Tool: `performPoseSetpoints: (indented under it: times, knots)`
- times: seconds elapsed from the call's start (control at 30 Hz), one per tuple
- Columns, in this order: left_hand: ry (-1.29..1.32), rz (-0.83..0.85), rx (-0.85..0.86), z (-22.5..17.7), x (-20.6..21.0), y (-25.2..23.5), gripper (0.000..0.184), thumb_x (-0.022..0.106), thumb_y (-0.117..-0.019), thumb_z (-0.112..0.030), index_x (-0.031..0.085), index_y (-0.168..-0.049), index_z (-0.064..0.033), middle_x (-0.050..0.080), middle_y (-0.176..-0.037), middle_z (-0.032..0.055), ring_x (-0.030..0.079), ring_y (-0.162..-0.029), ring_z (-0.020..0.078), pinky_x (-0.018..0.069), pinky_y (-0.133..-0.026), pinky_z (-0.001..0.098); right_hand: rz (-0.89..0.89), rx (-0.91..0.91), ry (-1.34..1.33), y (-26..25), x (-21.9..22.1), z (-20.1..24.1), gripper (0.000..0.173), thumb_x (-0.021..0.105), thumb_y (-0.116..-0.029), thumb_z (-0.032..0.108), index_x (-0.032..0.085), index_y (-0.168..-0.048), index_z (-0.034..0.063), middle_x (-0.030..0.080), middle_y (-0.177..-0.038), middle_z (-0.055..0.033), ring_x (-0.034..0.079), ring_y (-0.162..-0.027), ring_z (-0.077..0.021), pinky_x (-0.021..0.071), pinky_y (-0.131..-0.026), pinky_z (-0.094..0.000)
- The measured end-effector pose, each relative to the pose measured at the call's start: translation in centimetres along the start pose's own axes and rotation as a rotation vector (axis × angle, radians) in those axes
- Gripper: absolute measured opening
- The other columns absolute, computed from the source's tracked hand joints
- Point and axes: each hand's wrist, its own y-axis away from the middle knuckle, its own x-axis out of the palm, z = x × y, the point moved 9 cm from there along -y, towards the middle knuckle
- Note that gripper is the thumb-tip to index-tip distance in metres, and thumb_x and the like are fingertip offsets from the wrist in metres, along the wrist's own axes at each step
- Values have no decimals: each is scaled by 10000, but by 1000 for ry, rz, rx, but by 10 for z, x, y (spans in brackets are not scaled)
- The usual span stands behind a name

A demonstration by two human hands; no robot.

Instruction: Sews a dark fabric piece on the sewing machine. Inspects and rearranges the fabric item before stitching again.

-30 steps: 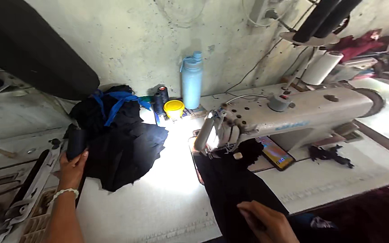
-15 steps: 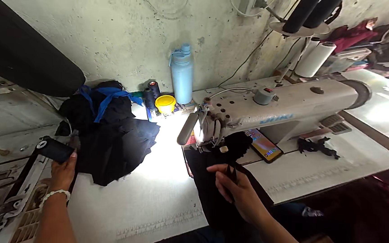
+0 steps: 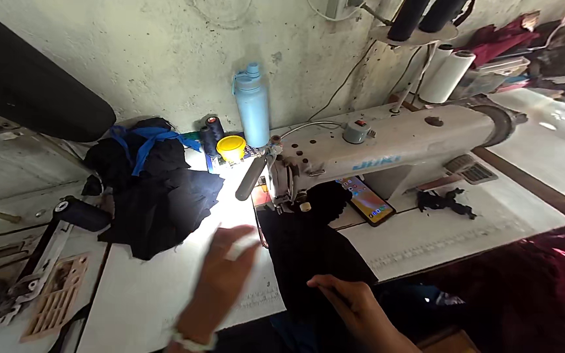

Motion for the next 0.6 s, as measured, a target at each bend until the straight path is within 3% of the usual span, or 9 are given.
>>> performPoseSetpoints:
  times: [0.1,0.17,0.23,0.3,0.37,0.43,0.5,0.6]
  knots:
    - [185,341,355,-83,81,-3,145,606,-1032,-163,739,-1060,-112,721,-1216,58,629,-1268,197,362,-1210,459,62,75,40,26,-23,2,203,577,-980,26,757,-1072,10,753,-835,-124,690,-679,-114,560,-657,-235]
    - [262,416,387,-92,110,0,135,637,-1014,-177,752,-1018,-106,718,-1058,61,678,-1122,208,385,-1193,456,84,144,61,38,-47,-3,207,571,-989,11,753,-1081,-21,771,-911,-143,732,-778,-124,582,-738,-251]
    - [313,359,294,-83,121,2,149,641,-1008,-174,742,-939,-89,682,-896,62,680,-958,196,486,-1069,360,80,187,98,46,-68,-15,224,557,-989,0,755,-1090,-29,774,-943,-148,738,-809,-139,588,-769,-270]
    - [300,260,134,-58,122,9,167,645,-999,-163,742,-910,-61,662,-859,82,657,-897,200,538,-880,299,29,200,204,47,-83,-33,247,540,-996,31,761,-1103,4,779,-942,-124,745,-794,-165,605,-740,-331]
    - [208,170,-43,-25,121,19,161,656,-978,-141,762,-918,-36,672,-868,103,670,-857,192,564,-820,271,-61,196,417,34,-91,-49,252,550,-991,100,759,-1117,35,768,-893,-123,738,-708,-249,595,-620,-462]
    - [115,97,-170,2,115,26,139,660,-960,-106,766,-940,-18,667,-860,114,666,-800,179,569,-771,258,-80,215,566,10,-87,-56,323,609,-988,222,717,-1212,15,734,-936,-176,719,-711,-346,574,-592,-553]
    - [61,27,-217,13,105,24,127,671,-934,-84,776,-939,-13,659,-826,107,643,-753,157,547,-730,226,-99,156,625,-17,-72,-44,412,673,-945,333,722,-1172,-7,704,-932,-191,707,-728,-357,572,-579,-522]
    - [22,-23,-204,11,99,19,111,685,-906,-66,780,-920,-11,654,-808,100,632,-735,129,533,-708,181,-64,-7,639,-48,-28,-15,311,737,-897,294,751,-999,1,697,-887,-173,714,-722,-328,591,-573,-457]
